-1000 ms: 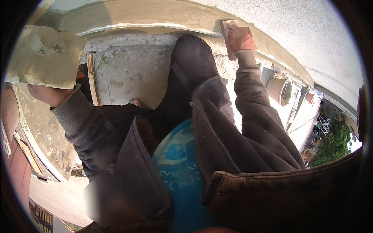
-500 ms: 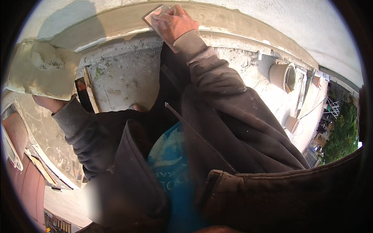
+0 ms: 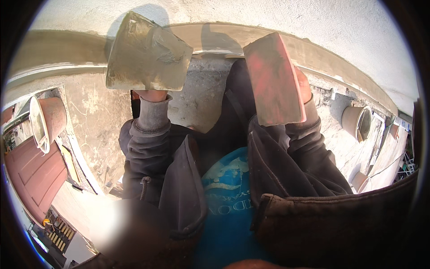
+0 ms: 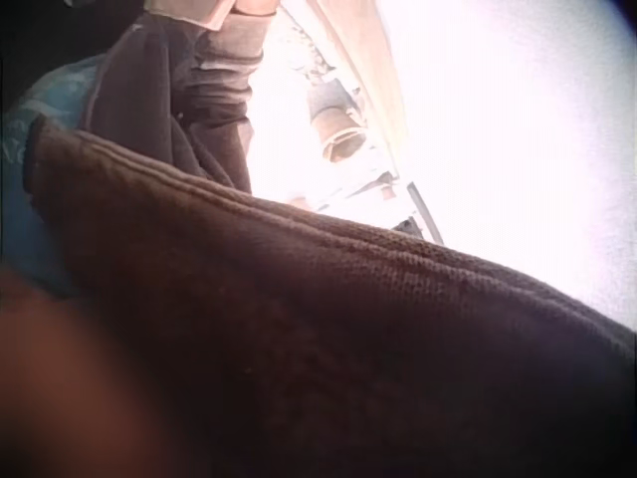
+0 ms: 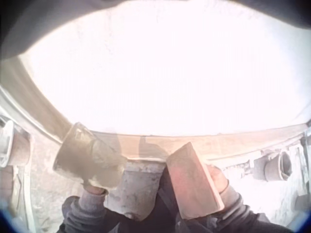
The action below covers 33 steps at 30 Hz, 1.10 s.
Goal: The person applies plaster to a curved wall section using a hawk and trowel. They repeatedly scoop plaster from the hawk and smooth it onto the wall surface, working along the curve.
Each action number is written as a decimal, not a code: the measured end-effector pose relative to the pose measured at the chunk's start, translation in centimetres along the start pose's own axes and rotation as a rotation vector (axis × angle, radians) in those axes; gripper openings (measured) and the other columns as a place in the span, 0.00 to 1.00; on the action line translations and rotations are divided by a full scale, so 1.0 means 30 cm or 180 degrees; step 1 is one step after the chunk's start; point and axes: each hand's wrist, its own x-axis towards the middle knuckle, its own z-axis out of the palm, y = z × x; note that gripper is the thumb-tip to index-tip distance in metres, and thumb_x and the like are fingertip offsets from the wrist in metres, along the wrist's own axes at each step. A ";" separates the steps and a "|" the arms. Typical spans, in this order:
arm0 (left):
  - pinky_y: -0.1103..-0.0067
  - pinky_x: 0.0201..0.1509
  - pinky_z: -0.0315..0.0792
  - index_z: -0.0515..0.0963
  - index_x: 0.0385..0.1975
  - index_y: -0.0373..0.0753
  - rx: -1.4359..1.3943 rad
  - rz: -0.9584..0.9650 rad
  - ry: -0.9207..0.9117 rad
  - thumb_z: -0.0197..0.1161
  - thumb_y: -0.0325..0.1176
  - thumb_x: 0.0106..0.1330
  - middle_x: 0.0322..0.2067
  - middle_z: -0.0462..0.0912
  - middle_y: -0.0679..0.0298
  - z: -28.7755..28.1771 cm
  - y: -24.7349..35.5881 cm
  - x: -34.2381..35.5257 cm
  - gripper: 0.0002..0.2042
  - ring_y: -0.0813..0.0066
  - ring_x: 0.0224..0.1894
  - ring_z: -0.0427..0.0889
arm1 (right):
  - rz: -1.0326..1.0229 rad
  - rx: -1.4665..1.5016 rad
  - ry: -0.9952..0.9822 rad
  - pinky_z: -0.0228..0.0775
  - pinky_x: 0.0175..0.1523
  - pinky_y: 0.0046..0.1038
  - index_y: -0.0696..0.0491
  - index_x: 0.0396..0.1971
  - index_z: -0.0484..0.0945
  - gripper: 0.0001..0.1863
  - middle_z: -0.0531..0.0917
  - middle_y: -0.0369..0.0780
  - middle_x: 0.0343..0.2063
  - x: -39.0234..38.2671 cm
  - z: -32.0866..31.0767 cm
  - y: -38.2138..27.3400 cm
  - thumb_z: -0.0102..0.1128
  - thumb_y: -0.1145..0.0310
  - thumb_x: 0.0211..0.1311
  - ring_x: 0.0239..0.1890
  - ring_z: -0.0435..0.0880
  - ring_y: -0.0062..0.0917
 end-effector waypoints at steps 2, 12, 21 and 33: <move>0.71 0.50 0.79 0.70 0.53 0.34 0.0268 0.0374 -0.0099 0.61 0.54 0.71 0.47 0.79 0.54 0.034 0.018 0.000 0.27 0.66 0.44 0.81 | -0.0037 0.0084 -0.0803 0.77 0.61 0.37 0.58 0.68 0.67 0.25 0.77 0.47 0.61 0.060 0.042 0.069 0.46 0.61 0.79 0.58 0.81 0.38; 0.70 0.43 0.75 0.69 0.46 0.34 0.0548 0.0864 -0.1237 0.62 0.71 0.61 0.36 0.81 0.50 0.059 0.198 -0.017 0.38 0.63 0.38 0.81 | -0.0513 -0.2104 -0.0154 0.80 0.55 0.29 0.59 0.64 0.71 0.21 0.83 0.44 0.52 0.257 0.414 0.168 0.52 0.67 0.76 0.51 0.85 0.28; 0.71 0.42 0.75 0.71 0.44 0.34 0.0789 0.0982 -0.1810 0.64 0.67 0.61 0.34 0.84 0.52 0.076 0.162 -0.060 0.35 0.64 0.37 0.83 | 0.0624 0.0105 -0.0731 0.80 0.54 0.29 0.60 0.63 0.73 0.22 0.84 0.45 0.50 0.222 0.337 0.133 0.55 0.65 0.75 0.49 0.86 0.28; 0.66 0.58 0.79 0.69 0.60 0.35 -0.1248 -0.1448 0.0944 0.52 0.53 0.76 0.57 0.77 0.52 -0.158 0.096 0.041 0.27 0.61 0.53 0.81 | -0.1124 -0.4954 0.0723 0.80 0.42 0.31 0.48 0.49 0.86 0.14 0.86 0.43 0.40 0.155 -0.065 -0.135 0.65 0.67 0.64 0.36 0.88 0.32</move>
